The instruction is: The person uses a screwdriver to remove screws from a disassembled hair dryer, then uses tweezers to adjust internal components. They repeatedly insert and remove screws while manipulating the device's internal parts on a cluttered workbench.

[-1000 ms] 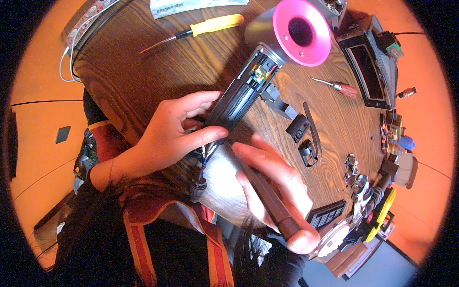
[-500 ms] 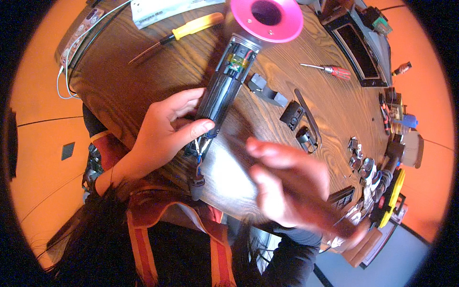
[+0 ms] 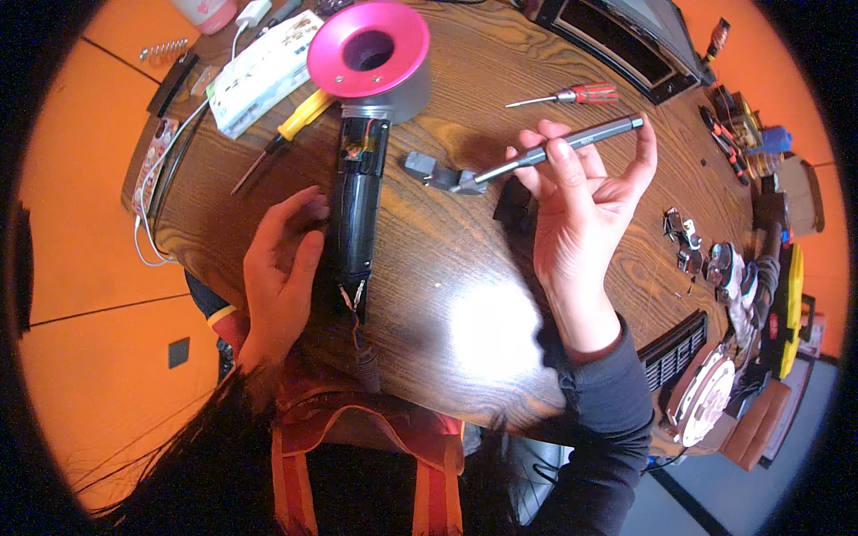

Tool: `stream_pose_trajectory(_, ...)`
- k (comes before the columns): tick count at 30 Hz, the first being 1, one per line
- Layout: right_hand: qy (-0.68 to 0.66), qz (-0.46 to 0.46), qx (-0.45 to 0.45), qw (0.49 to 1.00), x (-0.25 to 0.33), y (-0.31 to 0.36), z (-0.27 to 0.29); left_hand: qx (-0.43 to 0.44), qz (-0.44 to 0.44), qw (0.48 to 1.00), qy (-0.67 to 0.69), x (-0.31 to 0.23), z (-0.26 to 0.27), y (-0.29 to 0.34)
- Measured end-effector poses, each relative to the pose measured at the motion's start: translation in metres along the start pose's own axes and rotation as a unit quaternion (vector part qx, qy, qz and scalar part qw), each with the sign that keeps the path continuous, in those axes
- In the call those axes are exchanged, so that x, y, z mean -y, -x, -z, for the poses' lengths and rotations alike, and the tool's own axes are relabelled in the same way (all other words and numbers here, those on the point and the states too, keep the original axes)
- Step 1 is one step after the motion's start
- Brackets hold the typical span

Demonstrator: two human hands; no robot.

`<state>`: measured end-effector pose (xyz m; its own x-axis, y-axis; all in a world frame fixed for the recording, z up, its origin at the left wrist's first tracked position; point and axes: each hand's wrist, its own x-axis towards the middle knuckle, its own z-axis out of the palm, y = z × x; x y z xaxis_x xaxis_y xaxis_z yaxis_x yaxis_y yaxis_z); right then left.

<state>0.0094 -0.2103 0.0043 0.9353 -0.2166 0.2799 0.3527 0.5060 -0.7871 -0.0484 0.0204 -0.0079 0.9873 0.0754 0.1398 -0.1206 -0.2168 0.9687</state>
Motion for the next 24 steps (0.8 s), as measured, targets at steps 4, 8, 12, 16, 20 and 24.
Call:
stream_pose_trajectory(4, 0.048, 0.015, -0.025, 0.998, -0.003, -0.004, 0.003, -0.068, -0.207, 0.930, -0.297, -0.016, 0.005, -0.009)
stream_pose_trajectory(8, 0.040, 0.005, -0.035, 0.999, -0.007, -0.004, 0.006, -0.037, -0.269, 0.905, -0.328, -0.035, -0.002, -0.021)
stream_pose_trajectory(12, 0.039, -0.006, -0.045, 0.998, -0.010, -0.005, 0.009, 0.008, -0.291, 0.882, -0.372, -0.046, -0.018, -0.030)
stream_pose_trajectory(16, 0.024, -0.007, -0.035, 0.999, -0.011, -0.005, 0.010, 0.029, -0.305, 0.872, -0.383, -0.049, -0.030, -0.039)
stream_pose_trajectory(20, 0.005, -0.012, -0.047, 0.999, -0.011, -0.006, 0.011, 0.076, -0.353, 0.839, -0.407, -0.050, -0.040, -0.052)
stream_pose_trajectory(24, -0.016, -0.024, -0.064, 0.998, -0.011, -0.008, 0.013, 0.129, -0.374, 0.783, -0.480, -0.050, -0.050, -0.064)
